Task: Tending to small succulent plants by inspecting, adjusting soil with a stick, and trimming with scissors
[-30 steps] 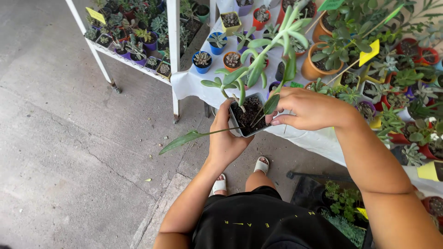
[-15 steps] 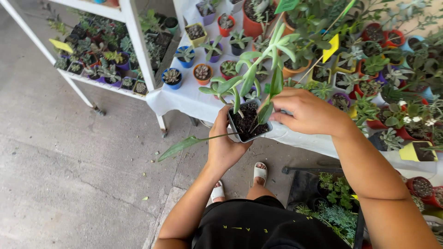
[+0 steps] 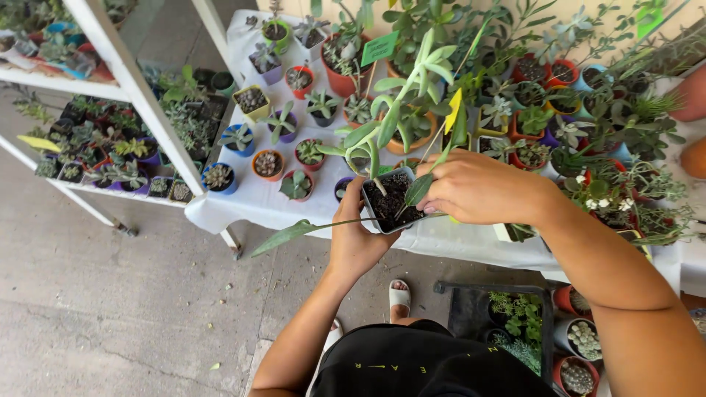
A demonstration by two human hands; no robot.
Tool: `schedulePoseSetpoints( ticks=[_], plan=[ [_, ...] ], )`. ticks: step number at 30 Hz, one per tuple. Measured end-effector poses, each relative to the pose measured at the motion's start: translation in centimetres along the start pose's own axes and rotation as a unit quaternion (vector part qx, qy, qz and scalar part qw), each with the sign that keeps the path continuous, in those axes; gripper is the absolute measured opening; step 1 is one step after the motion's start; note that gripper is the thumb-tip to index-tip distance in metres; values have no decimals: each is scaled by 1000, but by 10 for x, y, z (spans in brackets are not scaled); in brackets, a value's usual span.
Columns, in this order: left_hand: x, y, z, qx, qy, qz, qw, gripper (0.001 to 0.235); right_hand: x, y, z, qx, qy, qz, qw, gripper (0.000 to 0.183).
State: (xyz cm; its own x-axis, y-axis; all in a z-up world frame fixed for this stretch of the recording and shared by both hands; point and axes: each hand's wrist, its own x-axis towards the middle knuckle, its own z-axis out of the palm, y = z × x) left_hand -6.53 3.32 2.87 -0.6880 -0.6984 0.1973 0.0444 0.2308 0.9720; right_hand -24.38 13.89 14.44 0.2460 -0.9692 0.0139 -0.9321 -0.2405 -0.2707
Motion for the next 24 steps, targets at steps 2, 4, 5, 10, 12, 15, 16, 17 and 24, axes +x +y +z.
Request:
schedulePoseSetpoints(
  ticks=[2,4,5,10,12,15,16,17,24],
  plan=[
    [9,4,11,1,-12,4,1000,82,-8,12,-4,-4,-12,12,1000,20],
    [17,4,23,3,-23,9,1000,81,-16,22,-6,-9,-23,23,999,20],
    [20,2,30,-1,-28,7,1000,83,-20,26,-7,-3,-35,34,999,18],
    [35,-1,63,-1,-53,20,998,82,-40,44,-11,3,-58,66,996,17],
    [39,-3,75,-6,-57,7,998,84,-49,50,-11,17,-51,69,996,16],
    [44,-4,92,-1,-76,-2,997,82,-66,59,-17,71,-91,158,981,20],
    [47,-3,98,-1,-82,-1,997,82,-73,70,-16,72,-88,162,980,20],
    [49,-1,104,-4,-86,4,996,84,-80,81,-16,113,-67,179,975,21],
    [61,-11,163,-28,-139,16,990,89,-158,139,-9,249,57,193,947,18]
  ],
)
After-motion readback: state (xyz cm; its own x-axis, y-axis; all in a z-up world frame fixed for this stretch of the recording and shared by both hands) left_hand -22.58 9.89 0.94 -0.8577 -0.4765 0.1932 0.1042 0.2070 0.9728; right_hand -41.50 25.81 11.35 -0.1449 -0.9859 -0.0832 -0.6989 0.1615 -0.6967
